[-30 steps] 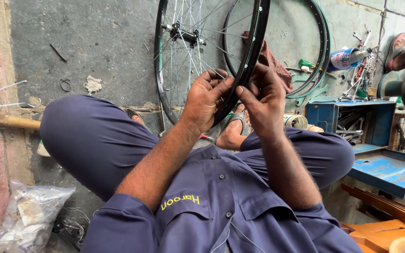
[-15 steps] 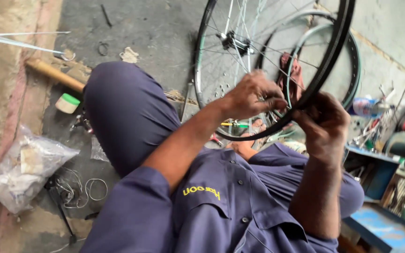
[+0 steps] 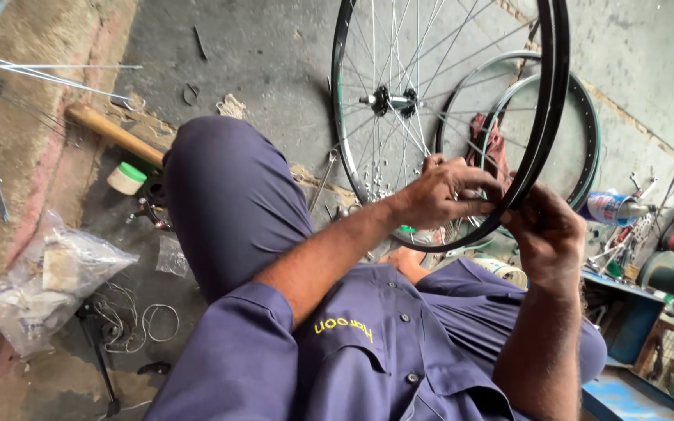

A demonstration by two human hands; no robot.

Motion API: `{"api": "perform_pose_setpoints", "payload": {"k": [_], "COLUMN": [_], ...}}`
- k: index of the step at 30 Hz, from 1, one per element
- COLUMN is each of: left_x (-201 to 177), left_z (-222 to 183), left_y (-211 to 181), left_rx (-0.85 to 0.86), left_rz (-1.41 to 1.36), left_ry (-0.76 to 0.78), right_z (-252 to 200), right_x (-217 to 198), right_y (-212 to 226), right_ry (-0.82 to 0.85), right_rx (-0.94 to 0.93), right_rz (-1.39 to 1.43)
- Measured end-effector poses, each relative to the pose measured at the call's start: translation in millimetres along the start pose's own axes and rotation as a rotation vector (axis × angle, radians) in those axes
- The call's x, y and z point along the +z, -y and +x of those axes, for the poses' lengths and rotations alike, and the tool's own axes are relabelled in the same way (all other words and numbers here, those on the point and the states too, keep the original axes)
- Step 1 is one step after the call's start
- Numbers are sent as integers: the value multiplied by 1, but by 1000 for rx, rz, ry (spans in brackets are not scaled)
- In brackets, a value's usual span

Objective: Installing spokes into a bicycle wheel rim and hub.

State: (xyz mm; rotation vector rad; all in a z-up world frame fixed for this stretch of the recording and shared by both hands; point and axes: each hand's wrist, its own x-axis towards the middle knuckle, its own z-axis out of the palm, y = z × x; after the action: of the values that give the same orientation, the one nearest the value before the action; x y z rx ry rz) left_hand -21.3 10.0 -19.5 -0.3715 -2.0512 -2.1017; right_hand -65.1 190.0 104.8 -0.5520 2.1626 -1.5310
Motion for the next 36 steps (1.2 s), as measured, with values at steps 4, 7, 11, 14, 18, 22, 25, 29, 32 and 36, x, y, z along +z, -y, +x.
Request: {"api": "perform_pose_setpoints", "payload": {"k": [4,7,11,14,18,22,25,29,32,36], "left_x": [5,3,6,8,6,14,13,23,7,8], "left_z": [-2,-3,-4,-4,-4,-2,-4,-1,-4,-1], "left_y": [0,-5,-5,-3,-6,2,-1,6,-8,-6], "left_rx": [-68,-3,1,-22,89,-28,53,-20,-13,26], "left_rz": [120,82,115,197,75,225,148,276,61,91], "left_ry": [32,5,9,16,-59,-28,-81,-28,-39,-11], "right_z": [-2,-2,-7,-3,0,10,23,50,53,53], "right_x": [-3,-5,-20,-11,-5,-2,1,32,49,51], "right_y": [-2,-1,-22,-8,0,3,0,6,20,19], "right_ry": [43,55,67,84,64,63,20,-161,-262,-295], "right_rx": [39,35,9,10,12,24,-38,-123,-182,-200], "right_rz": [52,24,-66,-87,-92,51,90,-86,-264,-298]}}
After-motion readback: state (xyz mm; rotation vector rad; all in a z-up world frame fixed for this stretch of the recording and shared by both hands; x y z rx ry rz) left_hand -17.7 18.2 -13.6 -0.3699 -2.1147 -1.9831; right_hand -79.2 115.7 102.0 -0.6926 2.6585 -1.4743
